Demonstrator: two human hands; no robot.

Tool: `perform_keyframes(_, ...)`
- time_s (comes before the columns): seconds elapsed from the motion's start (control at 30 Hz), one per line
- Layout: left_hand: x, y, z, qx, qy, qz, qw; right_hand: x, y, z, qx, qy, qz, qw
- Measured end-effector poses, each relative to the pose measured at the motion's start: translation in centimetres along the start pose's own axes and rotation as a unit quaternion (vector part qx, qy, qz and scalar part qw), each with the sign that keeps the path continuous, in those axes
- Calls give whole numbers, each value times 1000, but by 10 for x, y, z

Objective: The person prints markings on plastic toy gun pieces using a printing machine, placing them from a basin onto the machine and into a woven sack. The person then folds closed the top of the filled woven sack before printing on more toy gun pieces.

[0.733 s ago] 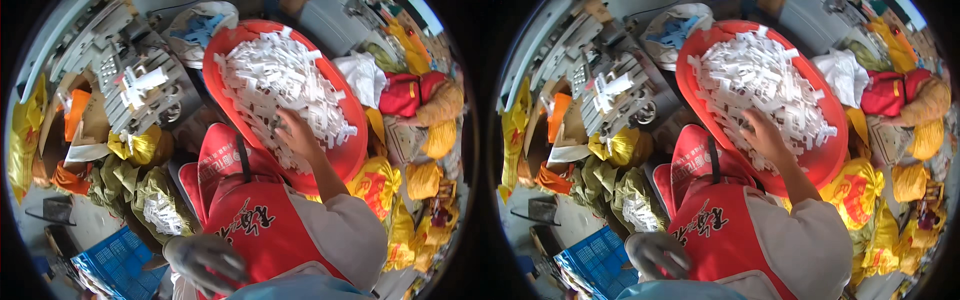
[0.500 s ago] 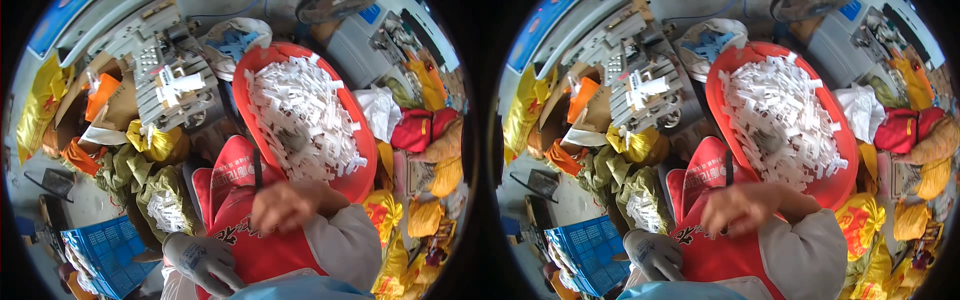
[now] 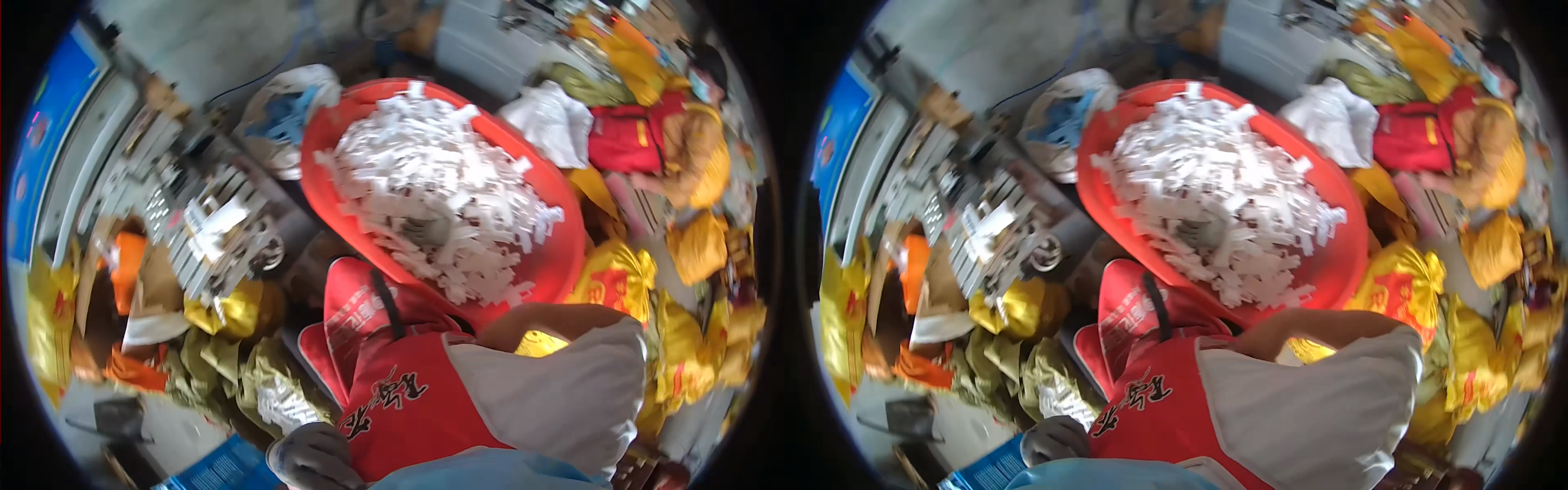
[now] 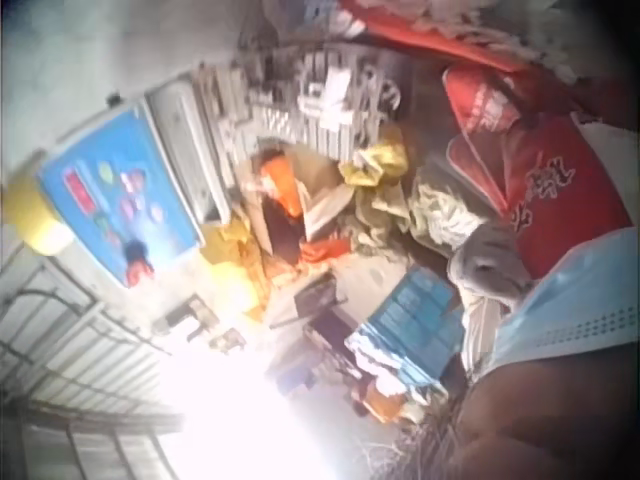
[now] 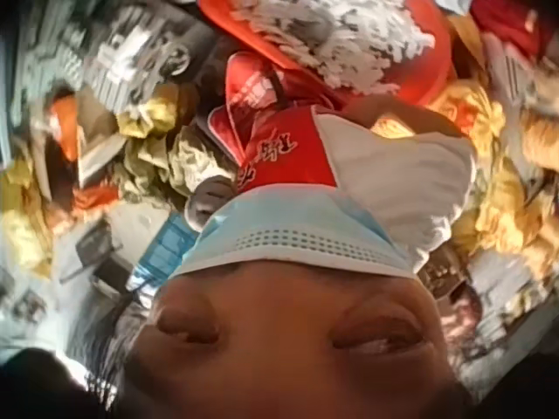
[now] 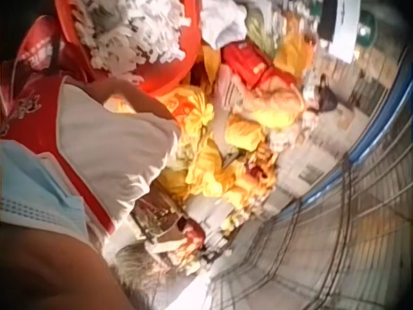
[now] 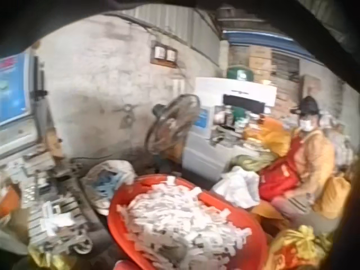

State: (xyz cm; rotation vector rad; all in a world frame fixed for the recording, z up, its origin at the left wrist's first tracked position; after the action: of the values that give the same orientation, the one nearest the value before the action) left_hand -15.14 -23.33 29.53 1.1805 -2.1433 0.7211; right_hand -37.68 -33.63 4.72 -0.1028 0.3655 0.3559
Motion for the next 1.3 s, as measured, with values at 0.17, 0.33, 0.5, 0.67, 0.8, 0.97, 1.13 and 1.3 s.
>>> perform_keyframes(0.17, 19, -11, 17, 20, 9, -5, 1000, 2, -39, 85, -61, -198, -33, 978)
perform_keyframes(0.33, 31, -6, 14, 48, 12, 6, 999, -30, -41, 254, -33, -599, -88, 795)
perform_keyframes(0.5, 38, -7, 4, 75, 17, -1, 997, -11, -4, 313, -121, -688, 95, 710)
perform_keyframes(0.67, 21, -14, -8, 97, 17, -26, 995, 7, 5, 316, -142, -675, 151, 708)
perform_keyframes(0.8, 2, -14, -21, 111, 24, -42, 993, 17, 9, 322, -138, -650, 197, 721)
perform_keyframes(0.97, -4, -7, -23, 142, 12, -56, 988, 32, 18, 326, -150, -604, 257, 740)
perform_keyframes(1.13, 0, 2, -17, 165, -34, -24, 985, 45, 25, 324, -185, -563, 283, 754)
perform_keyframes(1.3, -3, -9, -26, 171, -88, -62, 979, 48, 32, 315, -270, -511, 302, 758)
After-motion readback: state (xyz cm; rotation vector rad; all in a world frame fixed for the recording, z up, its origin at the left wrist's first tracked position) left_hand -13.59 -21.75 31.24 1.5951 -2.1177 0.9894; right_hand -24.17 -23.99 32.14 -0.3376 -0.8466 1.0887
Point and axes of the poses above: each hand's wrist, its own x-axis towards the middle knuckle, its own y-axis out of the palm, z = x × y, the point moved 9 cm from there along x, towards the middle knuckle, and after that the axes turned 1 degree about -x, right-handed, at the moved point
